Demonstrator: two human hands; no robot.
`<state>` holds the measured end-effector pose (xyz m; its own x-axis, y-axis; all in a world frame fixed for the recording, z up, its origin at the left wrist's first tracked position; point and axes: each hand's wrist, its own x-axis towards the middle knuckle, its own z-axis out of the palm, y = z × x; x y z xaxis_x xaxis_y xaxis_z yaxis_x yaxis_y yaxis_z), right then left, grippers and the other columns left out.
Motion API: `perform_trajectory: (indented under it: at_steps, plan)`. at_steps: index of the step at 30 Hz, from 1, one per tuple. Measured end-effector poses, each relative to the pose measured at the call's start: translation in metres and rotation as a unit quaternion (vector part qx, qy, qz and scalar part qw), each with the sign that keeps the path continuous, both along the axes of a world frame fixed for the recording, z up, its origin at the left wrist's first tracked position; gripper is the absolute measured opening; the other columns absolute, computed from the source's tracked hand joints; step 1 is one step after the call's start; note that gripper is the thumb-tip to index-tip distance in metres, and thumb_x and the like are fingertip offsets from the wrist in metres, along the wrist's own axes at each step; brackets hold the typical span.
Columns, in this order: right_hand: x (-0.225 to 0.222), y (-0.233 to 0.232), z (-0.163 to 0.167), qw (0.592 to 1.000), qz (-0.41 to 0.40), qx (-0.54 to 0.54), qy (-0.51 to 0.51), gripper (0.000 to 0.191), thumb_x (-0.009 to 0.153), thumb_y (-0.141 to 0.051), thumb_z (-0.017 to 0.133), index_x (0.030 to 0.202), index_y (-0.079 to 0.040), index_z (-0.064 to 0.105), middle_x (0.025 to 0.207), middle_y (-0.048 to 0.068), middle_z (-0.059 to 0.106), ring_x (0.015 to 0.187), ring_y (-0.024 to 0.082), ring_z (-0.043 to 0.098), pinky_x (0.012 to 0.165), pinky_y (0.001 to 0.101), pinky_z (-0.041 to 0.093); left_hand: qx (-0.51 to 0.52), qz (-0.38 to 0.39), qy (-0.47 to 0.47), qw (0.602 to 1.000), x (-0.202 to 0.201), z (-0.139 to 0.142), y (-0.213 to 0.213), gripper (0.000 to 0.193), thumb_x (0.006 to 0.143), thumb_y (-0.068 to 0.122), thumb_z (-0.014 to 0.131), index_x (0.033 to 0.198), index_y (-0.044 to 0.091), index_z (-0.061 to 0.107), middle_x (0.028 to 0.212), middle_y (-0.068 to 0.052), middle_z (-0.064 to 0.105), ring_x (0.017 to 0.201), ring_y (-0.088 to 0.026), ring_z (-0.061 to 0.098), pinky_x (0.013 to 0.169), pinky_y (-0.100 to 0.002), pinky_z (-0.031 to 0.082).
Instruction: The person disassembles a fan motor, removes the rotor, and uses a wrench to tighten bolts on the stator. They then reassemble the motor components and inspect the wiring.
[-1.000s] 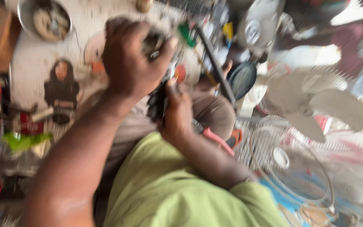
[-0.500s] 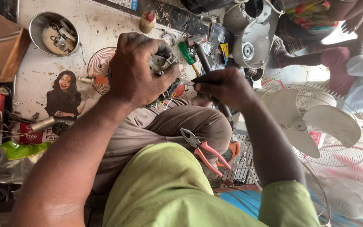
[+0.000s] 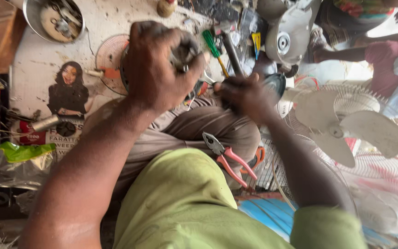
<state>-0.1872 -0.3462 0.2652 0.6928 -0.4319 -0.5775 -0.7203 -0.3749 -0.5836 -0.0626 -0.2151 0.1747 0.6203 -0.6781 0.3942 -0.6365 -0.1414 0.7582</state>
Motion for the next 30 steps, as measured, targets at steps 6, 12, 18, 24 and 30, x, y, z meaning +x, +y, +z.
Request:
perform_trajectory:
  at_steps: [6,12,18,24,30]
  plan:
    - [-0.063,0.083,-0.062,0.945,-0.089,-0.226,-0.218,0.054,0.076,-0.019,0.069,0.127,-0.004,0.065,0.105,0.012,0.066,0.086,0.027,0.067,0.073,0.0359,0.056,0.001,0.013,-0.007,1.000,0.000,0.007,-0.001,0.031,0.090,0.037,0.086,0.103,0.012,0.074,0.100,-0.009,0.070,0.102,-0.028,0.060,0.090,-0.046,0.051]
    - [-0.123,0.001,-0.073,0.962,-0.092,-0.010,-0.256,0.037,0.103,-0.019,0.072,0.136,-0.002,0.067,0.085,0.003,0.062,0.068,0.008,0.054,0.055,0.0252,0.047,0.046,-0.033,0.028,0.998,0.005,0.005,-0.006,0.036,0.088,0.043,0.086,0.099,0.011,0.075,0.098,-0.010,0.072,0.097,-0.030,0.062,0.081,-0.047,0.052]
    - [-0.062,-0.058,-0.054,0.983,-0.063,0.164,-0.046,0.034,0.093,-0.028,0.076,0.117,-0.003,0.078,0.082,0.006,0.079,0.063,0.007,0.069,0.053,0.0265,0.054,0.030,-0.075,0.004,0.997,0.013,0.004,-0.006,0.027,0.085,0.037,0.084,0.094,0.013,0.074,0.094,-0.004,0.073,0.101,-0.029,0.063,0.085,-0.046,0.054]
    - [-0.017,-0.083,-0.031,0.987,0.159,-0.030,0.017,0.027,0.084,-0.032,0.084,0.104,-0.013,0.085,0.084,0.002,0.081,0.068,0.008,0.072,0.065,0.0258,0.057,0.006,-0.089,0.004,0.996,0.014,0.011,-0.001,0.027,0.086,0.031,0.088,0.090,0.010,0.073,0.093,-0.007,0.070,0.100,-0.027,0.064,0.087,-0.045,0.055]
    - [-0.014,-0.101,-0.049,0.983,0.170,0.005,0.066,0.027,0.082,-0.032,0.082,0.100,-0.012,0.083,0.083,0.004,0.080,0.067,0.012,0.075,0.065,0.0307,0.061,-0.037,-0.094,0.010,0.995,0.013,0.016,0.005,0.020,0.086,0.024,0.088,0.089,0.011,0.074,0.091,-0.006,0.071,0.099,-0.026,0.066,0.088,-0.042,0.055]
